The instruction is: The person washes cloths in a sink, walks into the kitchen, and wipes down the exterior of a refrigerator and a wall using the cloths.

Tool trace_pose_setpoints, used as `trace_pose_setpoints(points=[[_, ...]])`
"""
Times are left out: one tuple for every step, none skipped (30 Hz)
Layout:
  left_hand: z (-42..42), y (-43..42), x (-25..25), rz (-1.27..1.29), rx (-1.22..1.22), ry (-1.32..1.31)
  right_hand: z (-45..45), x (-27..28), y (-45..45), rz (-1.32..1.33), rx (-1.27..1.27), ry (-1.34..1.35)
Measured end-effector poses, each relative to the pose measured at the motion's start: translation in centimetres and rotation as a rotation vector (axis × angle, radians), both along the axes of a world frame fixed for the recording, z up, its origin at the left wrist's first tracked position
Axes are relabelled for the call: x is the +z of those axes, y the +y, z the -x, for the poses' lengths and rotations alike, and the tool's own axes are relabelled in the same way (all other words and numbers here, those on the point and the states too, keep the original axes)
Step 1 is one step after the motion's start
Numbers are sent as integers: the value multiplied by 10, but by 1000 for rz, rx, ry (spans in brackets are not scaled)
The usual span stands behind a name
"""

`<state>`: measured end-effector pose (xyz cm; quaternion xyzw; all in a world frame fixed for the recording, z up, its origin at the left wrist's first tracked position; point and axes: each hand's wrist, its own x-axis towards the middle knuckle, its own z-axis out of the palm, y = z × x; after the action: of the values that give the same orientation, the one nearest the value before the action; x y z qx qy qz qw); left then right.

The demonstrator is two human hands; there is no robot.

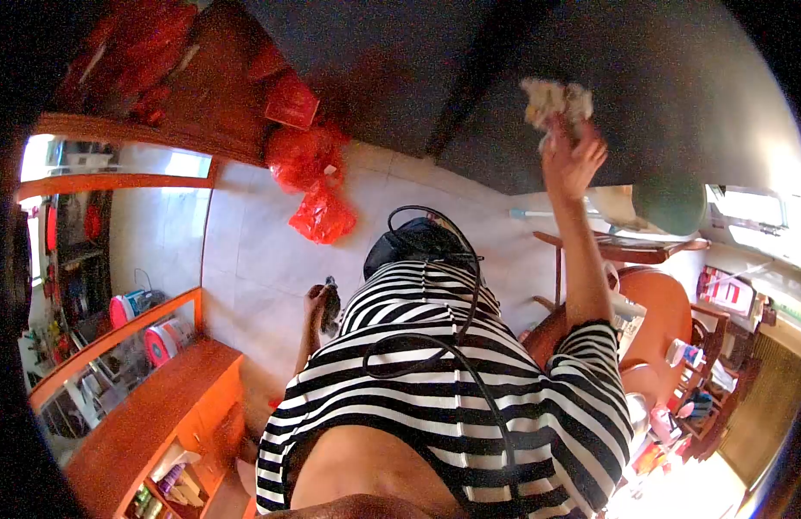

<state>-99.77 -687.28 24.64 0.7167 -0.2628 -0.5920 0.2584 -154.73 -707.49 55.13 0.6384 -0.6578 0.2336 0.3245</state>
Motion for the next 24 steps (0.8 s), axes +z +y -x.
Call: trace_pose_setpoints(points=[[6,4,6,-24,101,92,4,14,-17,68,6,91],[10,12,3,10,134,79,8,24,-34,134,13,180],[14,19,-5,44,166,65,13,23,-51,201,20,267],[16,25,-12,79,197,47,20,11,-67,236,30,292],[30,21,21,51,187,45,27,-10,-82,268,38,317],[29,30,5,25,189,63,32,-33,-92,302,43,345],[38,33,16,0,197,35,30,-63,-95,242,92,64],[50,30,30,-21,208,8,28,-94,-99,159,87,121],[58,30,31,-8,234,10,24,-120,-103,75,82,175],[63,36,35,-3,258,9,14,-132,-99,-160,90,275],[67,40,38,5,279,8,7,-142,-93,-393,95,378],[71,38,42,4,278,12,10,-169,-98,-481,148,368],[75,35,51,1,275,16,14,-205,-104,-570,200,358],[78,38,57,-6,274,21,18,-232,-104,-663,254,348],[80,40,60,-3,265,4,20,-244,-100,-701,274,381],[80,39,60,5,254,-10,24,-255,-97,-734,291,415],[79,37,60,17,242,-22,26,-258,-96,-764,305,452],[78,38,55,24,230,-35,24,-245,-95,-785,305,430],[76,38,46,34,218,-44,21,-230,-91,-804,303,411],[75,37,40,48,205,-50,17,-206,-87,-819,297,395],[77,35,41,59,217,-10,14,-182,-83,-754,269,372],[79,31,44,40,218,-10,12,-155,-79,-684,240,353],[80,29,38,44,243,36,12,-130,-79,-613,212,335],[78,28,29,47,266,82,12,-107,-80,-493,191,287]])
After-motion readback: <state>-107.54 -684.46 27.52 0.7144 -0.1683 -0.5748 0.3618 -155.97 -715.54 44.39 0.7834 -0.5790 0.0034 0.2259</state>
